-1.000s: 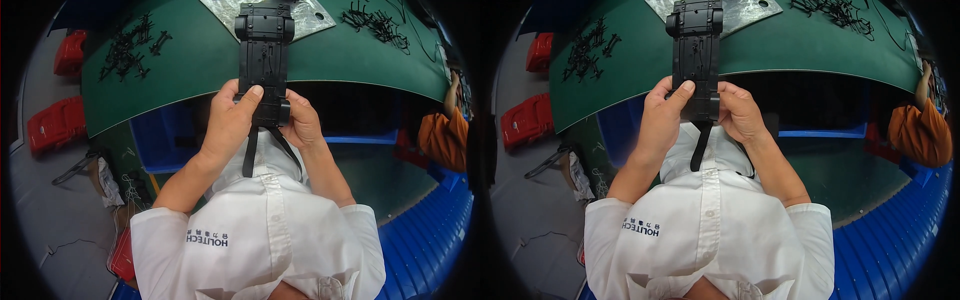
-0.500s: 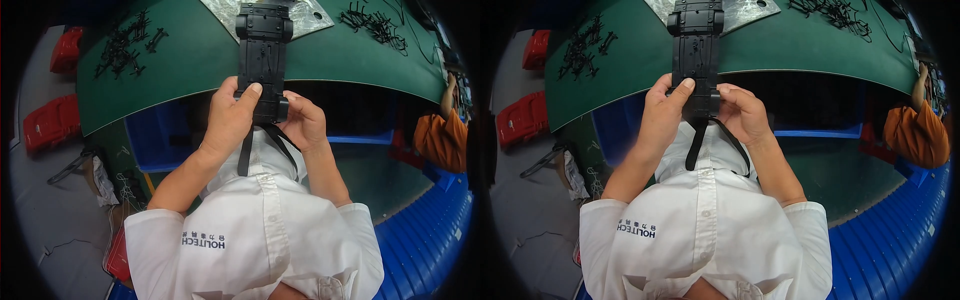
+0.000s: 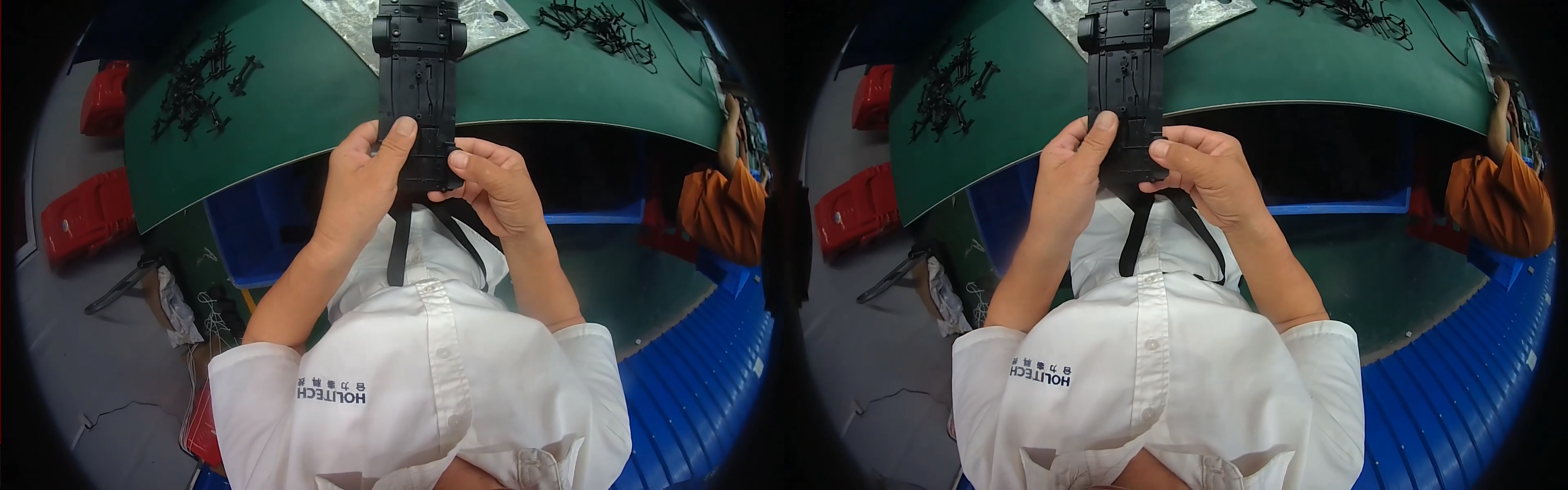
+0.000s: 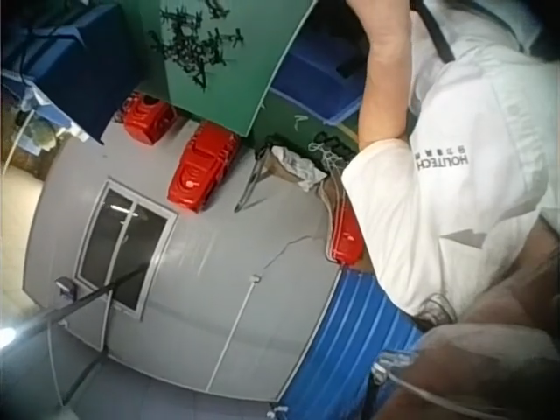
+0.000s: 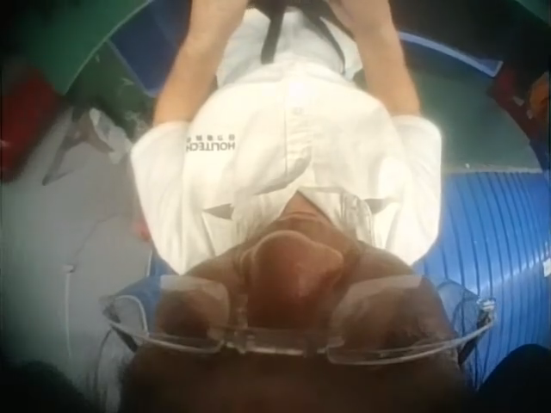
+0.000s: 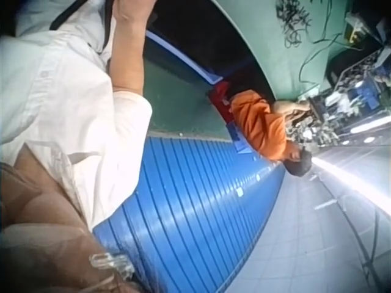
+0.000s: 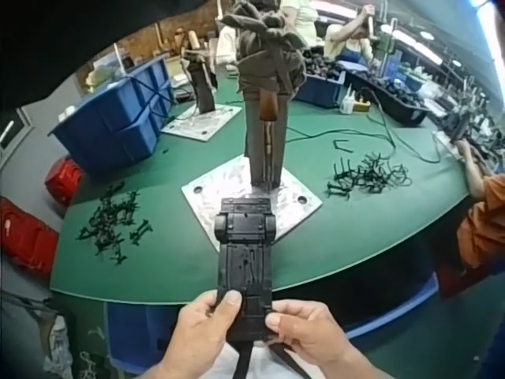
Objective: Assembling plastic components onto a toy car chassis using hands and a press machine.
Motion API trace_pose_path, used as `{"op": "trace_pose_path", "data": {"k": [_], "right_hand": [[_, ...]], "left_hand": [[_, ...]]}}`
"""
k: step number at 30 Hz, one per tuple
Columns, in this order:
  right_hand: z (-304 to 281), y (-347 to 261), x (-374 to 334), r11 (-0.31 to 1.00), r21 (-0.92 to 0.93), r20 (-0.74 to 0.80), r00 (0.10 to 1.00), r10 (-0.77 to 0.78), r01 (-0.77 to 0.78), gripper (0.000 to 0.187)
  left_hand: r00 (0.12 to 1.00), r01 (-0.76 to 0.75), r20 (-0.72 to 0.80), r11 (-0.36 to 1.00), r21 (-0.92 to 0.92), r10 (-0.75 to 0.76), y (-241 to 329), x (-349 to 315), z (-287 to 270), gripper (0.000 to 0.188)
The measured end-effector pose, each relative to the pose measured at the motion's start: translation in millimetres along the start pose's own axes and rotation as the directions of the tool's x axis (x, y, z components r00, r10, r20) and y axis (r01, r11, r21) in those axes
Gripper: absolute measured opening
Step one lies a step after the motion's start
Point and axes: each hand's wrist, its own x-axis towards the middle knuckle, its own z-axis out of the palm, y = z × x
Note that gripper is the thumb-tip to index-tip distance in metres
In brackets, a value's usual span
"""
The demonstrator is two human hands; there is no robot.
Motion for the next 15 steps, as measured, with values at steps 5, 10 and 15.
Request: {"op": "trace_pose_path", "data": {"k": [5,10,15], "right_hand": [[-2,-8,-1,0.999,-0.019,-0.02,0.999,-0.029,0.028,0.032],[-3,-13,-2,0.999,-0.018,-0.032,0.999,-0.034,0.034,0.032],[-2,-18,-1,0.999,-0.029,-0.032,0.999,-0.023,0.022,0.032]], "left_hand": [[0.995,0.037,0.096,0.997,-0.075,-0.03,12,-2,-6,0.038],[0.974,0.167,0.176,0.978,-0.122,-0.144,22,-3,-11,0.038],[0.957,0.225,0.193,0.974,-0.024,-0.216,21,2,-18,0.034]]}}
